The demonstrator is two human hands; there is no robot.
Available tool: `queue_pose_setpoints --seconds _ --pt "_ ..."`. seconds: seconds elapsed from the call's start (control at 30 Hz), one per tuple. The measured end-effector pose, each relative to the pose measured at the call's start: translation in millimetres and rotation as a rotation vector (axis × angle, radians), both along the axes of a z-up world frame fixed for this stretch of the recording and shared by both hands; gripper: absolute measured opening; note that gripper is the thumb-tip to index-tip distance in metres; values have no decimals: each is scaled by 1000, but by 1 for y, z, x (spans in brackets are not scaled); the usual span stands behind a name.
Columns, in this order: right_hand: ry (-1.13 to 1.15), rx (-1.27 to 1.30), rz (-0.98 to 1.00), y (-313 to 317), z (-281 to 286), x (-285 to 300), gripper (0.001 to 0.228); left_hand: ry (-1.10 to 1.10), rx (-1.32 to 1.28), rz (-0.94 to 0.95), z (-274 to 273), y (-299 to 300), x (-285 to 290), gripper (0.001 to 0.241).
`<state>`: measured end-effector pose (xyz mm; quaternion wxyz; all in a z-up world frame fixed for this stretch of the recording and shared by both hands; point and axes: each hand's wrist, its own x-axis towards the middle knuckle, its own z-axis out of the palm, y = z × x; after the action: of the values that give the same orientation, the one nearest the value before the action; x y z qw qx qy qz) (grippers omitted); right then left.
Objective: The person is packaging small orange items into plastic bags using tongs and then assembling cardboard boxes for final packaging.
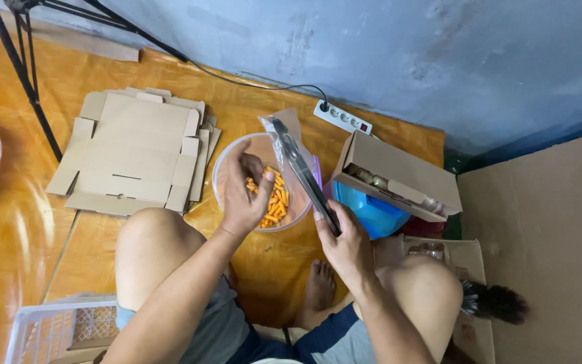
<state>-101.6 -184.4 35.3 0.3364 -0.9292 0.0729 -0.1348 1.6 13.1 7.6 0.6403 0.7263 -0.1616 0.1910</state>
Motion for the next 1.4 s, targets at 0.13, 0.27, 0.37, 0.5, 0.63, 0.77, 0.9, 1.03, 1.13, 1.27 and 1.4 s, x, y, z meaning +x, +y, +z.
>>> queue_pose_setpoints --seconds 0.13,0.27,0.37,0.5,0.63,0.77,0.9,1.03,1.13,1.27,1.4 --pt "-125 -173 165 -5 -1 -5 34 528 -534 -80 15 17 22 93" --pt "-130 -231 228 -1 -6 -3 32 676 -975 -304 7 9 29 109" --pt "-124 -228 232 0 -8 -4 34 681 -1094 -424 2 0 29 82" --pt "-62 -203 168 3 -4 -4 32 605 -1129 -364 -11 4 32 74" --pt "-21 -93 119 -5 -22 -3 35 567 -1121 -349 -11 4 30 63" --pt "-17 -124 127 -6 -20 -3 36 621 -978 -150 -17 7 34 53" --pt "-52 -171 142 -13 -18 -3 35 335 -296 31 0 32 28 79" --pt "-40 -200 235 -27 -19 -4 34 -169 471 11 43 44 23 125" --pt "-9 -244 285 -34 -25 -7 35 -177 993 -256 47 36 18 144" --pt "6 -295 308 -36 -23 -10 38 -164 1373 -356 29 26 17 153" --pt "15 -365 337 -33 -12 -15 38 -58 1565 -487 6 21 27 131"
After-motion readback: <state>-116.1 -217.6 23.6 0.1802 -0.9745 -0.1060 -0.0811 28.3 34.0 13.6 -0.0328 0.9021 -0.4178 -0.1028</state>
